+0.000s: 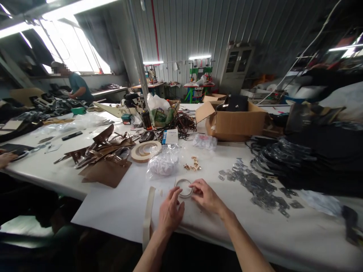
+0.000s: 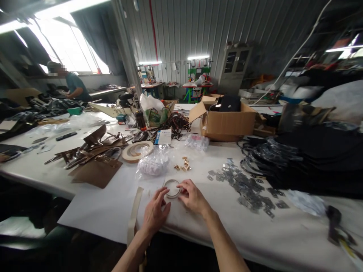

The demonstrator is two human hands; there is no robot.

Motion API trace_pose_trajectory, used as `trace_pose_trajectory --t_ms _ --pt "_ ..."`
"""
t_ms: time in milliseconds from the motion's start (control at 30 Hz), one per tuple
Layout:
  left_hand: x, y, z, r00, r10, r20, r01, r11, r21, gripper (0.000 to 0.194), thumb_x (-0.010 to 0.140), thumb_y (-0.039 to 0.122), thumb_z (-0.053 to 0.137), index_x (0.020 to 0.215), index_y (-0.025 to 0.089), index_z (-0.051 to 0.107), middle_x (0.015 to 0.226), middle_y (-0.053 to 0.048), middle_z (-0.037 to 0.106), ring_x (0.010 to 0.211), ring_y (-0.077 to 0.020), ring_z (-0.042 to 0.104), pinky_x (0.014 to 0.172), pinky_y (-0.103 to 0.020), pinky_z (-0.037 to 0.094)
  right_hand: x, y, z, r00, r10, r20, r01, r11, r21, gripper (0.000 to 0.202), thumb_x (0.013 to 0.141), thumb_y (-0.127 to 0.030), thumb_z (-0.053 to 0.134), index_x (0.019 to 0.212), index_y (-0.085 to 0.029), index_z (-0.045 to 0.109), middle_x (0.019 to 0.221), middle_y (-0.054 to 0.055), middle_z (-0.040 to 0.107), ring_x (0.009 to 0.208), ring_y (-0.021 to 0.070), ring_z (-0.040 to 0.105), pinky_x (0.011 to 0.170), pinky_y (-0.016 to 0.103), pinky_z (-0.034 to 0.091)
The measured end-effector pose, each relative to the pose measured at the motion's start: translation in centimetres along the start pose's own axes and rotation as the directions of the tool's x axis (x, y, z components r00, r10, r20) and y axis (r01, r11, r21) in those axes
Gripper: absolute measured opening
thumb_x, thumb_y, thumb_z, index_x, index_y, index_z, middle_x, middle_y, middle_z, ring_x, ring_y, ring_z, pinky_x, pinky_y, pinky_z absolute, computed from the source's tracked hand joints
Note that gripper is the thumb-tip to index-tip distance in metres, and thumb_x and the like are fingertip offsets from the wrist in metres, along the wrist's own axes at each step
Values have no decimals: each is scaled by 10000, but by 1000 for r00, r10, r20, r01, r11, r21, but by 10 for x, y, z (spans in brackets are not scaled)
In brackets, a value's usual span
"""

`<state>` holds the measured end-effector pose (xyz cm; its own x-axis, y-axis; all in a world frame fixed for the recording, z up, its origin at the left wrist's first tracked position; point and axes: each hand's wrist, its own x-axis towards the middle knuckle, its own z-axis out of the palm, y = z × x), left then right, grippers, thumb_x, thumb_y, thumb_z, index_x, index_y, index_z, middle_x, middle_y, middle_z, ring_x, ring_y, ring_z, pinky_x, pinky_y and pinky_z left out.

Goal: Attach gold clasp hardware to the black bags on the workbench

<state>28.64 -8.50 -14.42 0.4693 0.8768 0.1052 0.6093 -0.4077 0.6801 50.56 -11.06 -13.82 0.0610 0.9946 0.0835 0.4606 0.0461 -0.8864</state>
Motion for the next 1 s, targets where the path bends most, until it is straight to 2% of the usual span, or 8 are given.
trace_pose_trajectory --t_ms 133,267,400,567,700,833,900,1000 --pt "8 -3 0 998 55 26 -56 997 51 421 931 153 573 1336 268 574 1422 -64 609 819 -156 674 838 -340 558 -15 0 7 995 49 -85 -61 987 -150 288 778 -265 807 1039 -220 695 1080 40 604 823 169 635 799 309 560" --pt "18 1 1 972 230 46 -235 959 161 262 1007 194 555 1237 273 652 1160 -44 712 1015 -228 632 914 -362 531 -21 -1 21 980 40 -196 -83 973 -217 54 884 -211 710 907 -232 665 968 25 615 820 182 616 804 313 515" --pt "28 8 1 939 327 103 -343 900 270 214 1028 211 548 1174 287 685 999 -42 700 1001 -252 579 909 -387 504 -20 -5 28 974 11 -224 -74 958 -277 126 943 -175 629 828 -226 618 896 20 637 877 203 613 817 316 471" --pt "39 6 -2 898 387 208 -434 855 283 360 1015 167 556 1328 327 630 1052 -43 663 981 -235 571 856 -364 483 -34 -5 33 966 5 -260 -96 935 -341 130 943 -109 589 886 -225 597 886 16 646 851 202 616 762 300 441" --pt "45 1 -3 860 428 277 -496 829 258 278 987 202 628 1182 376 724 1111 -26 642 1001 -223 577 838 -345 466 -53 -4 43 948 -40 -315 -96 909 -405 155 947 -80 573 887 -223 568 889 18 639 851 209 616 761 310 437" --pt "49 -3 -1 867 409 283 -468 865 182 213 996 238 631 1115 357 761 1107 -21 656 1006 -211 607 863 -335 484 -59 -4 48 940 -52 -337 -105 896 -432 136 981 -110 544 910 -225 557 908 31 643 865 224 624 778 332 460" --pt "50 -4 -1 873 397 282 -451 878 159 180 1008 285 623 1079 350 775 1097 -20 667 998 -210 618 864 -336 492 -58 -5 48 939 -55 -340 -98 904 -416 139 978 -96 530 1009 -224 576 946 37 658 887 225 639 802 336 480" --pt "50 -4 -2 875 399 274 -449 881 148 176 1015 314 613 1072 349 776 1092 -16 674 994 -208 621 864 -336 495 -56 -8 45 941 -60 -333 -79 918 -389 274 950 -72 536 1167 -232 587 1014 43 672 945 221 662 845 326 507"
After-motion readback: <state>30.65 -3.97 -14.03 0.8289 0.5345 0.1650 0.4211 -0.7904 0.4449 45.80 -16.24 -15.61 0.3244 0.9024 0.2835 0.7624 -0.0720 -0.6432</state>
